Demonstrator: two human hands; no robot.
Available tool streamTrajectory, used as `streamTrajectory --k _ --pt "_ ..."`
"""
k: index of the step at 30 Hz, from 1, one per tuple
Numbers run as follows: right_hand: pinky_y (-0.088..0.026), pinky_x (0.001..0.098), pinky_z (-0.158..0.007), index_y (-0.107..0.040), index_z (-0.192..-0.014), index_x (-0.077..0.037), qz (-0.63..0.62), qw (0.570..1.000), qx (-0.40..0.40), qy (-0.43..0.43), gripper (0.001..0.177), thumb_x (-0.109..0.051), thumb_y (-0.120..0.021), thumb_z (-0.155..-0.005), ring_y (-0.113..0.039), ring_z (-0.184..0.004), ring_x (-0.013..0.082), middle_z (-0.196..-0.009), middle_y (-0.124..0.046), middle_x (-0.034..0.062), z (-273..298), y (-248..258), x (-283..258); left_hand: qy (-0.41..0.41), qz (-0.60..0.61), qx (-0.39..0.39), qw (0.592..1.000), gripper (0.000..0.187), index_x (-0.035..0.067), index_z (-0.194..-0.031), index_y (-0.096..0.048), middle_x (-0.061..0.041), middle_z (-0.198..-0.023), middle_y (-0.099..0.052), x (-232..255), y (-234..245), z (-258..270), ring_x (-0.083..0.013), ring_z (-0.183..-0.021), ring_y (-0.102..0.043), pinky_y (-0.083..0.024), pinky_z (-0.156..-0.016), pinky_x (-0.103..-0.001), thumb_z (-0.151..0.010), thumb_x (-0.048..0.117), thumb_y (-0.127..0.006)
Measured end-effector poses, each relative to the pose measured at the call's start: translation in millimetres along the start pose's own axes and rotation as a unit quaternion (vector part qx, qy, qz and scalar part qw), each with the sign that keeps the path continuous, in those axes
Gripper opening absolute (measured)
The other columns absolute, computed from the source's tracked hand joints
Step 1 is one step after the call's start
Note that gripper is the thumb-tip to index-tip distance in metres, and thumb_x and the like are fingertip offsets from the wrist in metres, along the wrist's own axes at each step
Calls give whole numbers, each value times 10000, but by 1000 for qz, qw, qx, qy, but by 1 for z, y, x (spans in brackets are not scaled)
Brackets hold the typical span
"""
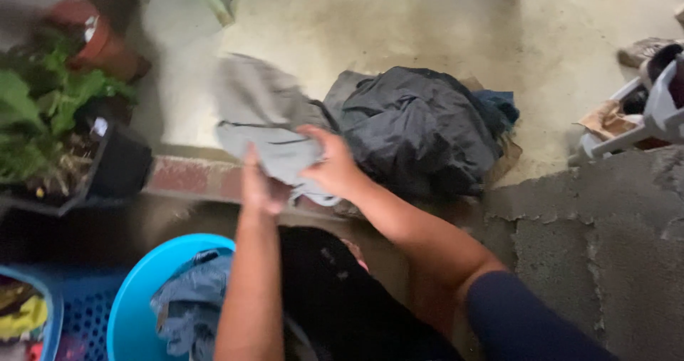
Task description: Hand-washing clothes in a basin with water and soap.
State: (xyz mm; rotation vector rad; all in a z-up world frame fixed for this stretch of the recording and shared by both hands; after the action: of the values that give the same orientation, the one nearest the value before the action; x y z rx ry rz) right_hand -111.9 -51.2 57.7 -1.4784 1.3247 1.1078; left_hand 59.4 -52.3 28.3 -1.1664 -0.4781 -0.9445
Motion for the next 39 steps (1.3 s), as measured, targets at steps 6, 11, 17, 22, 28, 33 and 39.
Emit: streamTrajectory --k 6,11,17,22,28,33,39 --pt "-524 333 -1075 -467 -1492 -18 -172 955 -240 -26 790 -21 -855 -804 -629 -1216 177 -1320 -660 104 4 -101 -68 -141 95 51 984 487 29 -1345 -604 -127 -1328 -677 75 82 98 -296 -1227 -651 -495 -1103 -466 -973 320 -488" --pt "-452 390 -1088 -398 -1501 -36 51 893 -441 74 885 -165 -931 -807 -512 -1351 245 -1483 -519 173 9 -144 -124 -204 77 199 955 476 -34 -1341 -603 -160 -1313 -694 102 140 196 -297 -1205 -694 -543 -1075 -458 -957 223 -491" --pt "-461 399 -1054 -350 -1545 -194 131 808 -572 -62 953 -202 -852 -735 -494 -1325 291 -1567 -376 147 43 -217 -91 -314 2 412 855 452 -63 -1345 -578 -179 -1274 -695 96 206 294 -317 -1136 -714 -613 -935 -435 -902 19 -604" --pt "-491 404 -1070 -416 -1474 -41 81 773 -626 72 793 -190 -833 -816 -590 -1323 305 -1404 -595 222 94 -281 -47 -361 -79 443 817 553 -15 -1437 -508 -131 -1354 -646 93 224 343 -239 -1214 -656 -530 -1020 -355 -901 -15 -640" --pt "-450 415 -1099 -440 -1473 -65 324 699 -638 7 836 -213 -846 -757 -552 -1325 351 -1434 -552 218 95 -283 -30 -211 -273 475 810 820 -5 -1515 -331 -183 -1416 -556 45 268 329 -294 -1281 -548 -453 -1063 -416 -911 285 -804" --pt "-355 410 -1167 -378 -1534 -62 308 757 -576 34 939 -213 -861 -744 -437 -1418 358 -1536 -445 232 30 -223 29 -66 -394 495 772 923 5 -1552 -332 -311 -1484 -424 11 276 275 -412 -1359 -447 -404 -1079 -470 -899 475 -785" --pt "-331 426 -1193 -420 -1537 -107 398 810 -428 -40 848 -292 -818 -810 -399 -1457 343 -1574 -425 189 -50 -77 45 -150 -494 345 783 762 -21 -1477 -494 -301 -1433 -568 0 226 155 -384 -1301 -582 -448 -1082 -423 -940 475 -712"
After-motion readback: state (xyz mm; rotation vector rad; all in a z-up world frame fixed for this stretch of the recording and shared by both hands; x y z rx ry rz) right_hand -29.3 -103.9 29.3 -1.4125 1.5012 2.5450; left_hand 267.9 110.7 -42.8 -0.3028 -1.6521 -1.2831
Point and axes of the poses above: each hand's wrist, its own z-axis away from the middle knuckle, its own y-axis out of the back of the hand, x = y × z, the point moved 4 cm from there along -z, towards the middle knuckle
